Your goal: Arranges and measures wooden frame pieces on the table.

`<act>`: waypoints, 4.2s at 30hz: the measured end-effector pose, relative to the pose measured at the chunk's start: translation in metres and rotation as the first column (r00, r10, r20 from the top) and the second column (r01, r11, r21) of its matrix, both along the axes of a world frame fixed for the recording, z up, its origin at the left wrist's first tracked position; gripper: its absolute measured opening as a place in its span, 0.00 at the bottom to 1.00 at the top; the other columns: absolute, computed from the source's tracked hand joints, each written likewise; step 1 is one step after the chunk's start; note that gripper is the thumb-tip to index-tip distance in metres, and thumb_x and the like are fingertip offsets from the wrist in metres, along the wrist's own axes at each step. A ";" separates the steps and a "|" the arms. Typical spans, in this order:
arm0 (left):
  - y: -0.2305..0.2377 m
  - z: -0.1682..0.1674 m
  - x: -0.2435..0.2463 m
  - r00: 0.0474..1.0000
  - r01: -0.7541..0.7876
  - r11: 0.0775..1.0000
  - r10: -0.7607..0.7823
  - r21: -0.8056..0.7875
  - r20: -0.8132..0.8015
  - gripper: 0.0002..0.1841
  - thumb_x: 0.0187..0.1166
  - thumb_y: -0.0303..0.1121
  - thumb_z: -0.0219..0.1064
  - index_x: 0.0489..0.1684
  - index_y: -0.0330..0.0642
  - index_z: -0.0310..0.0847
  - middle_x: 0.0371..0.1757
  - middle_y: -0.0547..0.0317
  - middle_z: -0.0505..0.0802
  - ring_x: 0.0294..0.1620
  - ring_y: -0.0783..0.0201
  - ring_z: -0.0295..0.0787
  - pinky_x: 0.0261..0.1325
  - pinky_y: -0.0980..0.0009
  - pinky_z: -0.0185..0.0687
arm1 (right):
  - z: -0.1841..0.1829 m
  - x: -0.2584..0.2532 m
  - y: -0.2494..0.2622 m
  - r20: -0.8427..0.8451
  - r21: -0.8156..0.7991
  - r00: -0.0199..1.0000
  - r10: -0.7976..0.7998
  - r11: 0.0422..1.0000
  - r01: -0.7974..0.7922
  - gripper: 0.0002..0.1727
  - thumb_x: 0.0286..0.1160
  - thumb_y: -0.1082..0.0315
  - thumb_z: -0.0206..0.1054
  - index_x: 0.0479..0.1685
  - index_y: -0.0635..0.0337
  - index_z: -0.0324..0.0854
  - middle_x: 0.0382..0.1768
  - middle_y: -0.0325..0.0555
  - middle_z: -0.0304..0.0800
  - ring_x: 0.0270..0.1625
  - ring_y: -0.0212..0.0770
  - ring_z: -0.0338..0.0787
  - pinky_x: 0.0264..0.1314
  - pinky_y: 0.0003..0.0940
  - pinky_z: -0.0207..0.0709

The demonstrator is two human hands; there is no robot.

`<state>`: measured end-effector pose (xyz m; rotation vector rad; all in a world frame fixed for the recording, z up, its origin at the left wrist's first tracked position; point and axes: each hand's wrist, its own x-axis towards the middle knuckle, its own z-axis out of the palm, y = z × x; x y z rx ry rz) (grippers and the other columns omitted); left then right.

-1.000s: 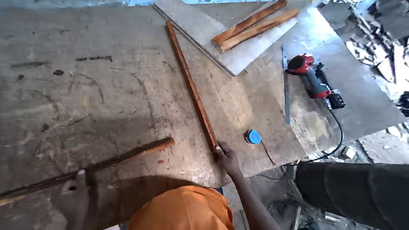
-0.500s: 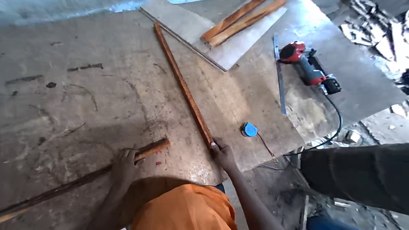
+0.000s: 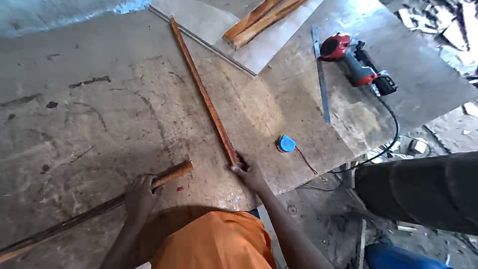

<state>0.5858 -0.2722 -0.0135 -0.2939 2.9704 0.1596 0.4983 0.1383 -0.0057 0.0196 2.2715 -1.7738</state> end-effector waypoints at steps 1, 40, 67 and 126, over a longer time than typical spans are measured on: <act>0.001 0.000 -0.001 1.000 -0.006 1.000 0.006 -0.007 0.001 0.31 0.69 0.63 0.75 0.67 0.58 0.84 0.66 0.58 0.90 0.67 0.51 0.87 0.70 0.42 0.80 | 0.000 0.001 -0.001 0.002 0.023 1.000 0.002 1.000 -0.002 0.40 0.69 0.70 0.78 0.86 0.52 0.70 0.74 0.49 0.81 0.65 0.40 0.89 0.69 0.40 0.85; 0.002 -0.001 0.001 0.999 0.030 0.999 -0.029 0.016 -0.044 0.30 0.72 0.65 0.70 0.67 0.59 0.85 0.65 0.64 0.90 0.67 0.58 0.85 0.70 0.50 0.81 | -0.014 0.028 -0.072 -0.194 0.403 0.971 0.137 0.914 -0.048 0.36 0.66 0.62 0.80 0.79 0.55 0.77 0.69 0.51 0.84 0.64 0.48 0.88 0.64 0.51 0.86; 0.055 0.019 0.004 0.983 0.180 0.983 -0.179 0.021 -0.043 0.26 0.72 0.62 0.73 0.61 0.57 0.87 0.62 0.64 0.91 0.68 0.59 0.85 0.68 0.50 0.81 | -0.017 0.025 -0.060 -0.135 0.250 0.982 0.131 0.964 -0.095 0.34 0.68 0.70 0.77 0.79 0.53 0.78 0.72 0.47 0.84 0.67 0.41 0.87 0.70 0.43 0.84; 0.068 0.027 -0.013 0.985 0.144 0.990 -0.142 0.012 -0.103 0.24 0.73 0.59 0.74 0.58 0.54 0.88 0.58 0.61 0.92 0.63 0.55 0.88 0.65 0.50 0.83 | -0.010 0.010 -0.076 -0.123 0.200 0.990 0.072 0.979 -0.046 0.28 0.75 0.60 0.75 0.75 0.54 0.81 0.63 0.48 0.87 0.45 0.37 0.91 0.50 0.39 0.88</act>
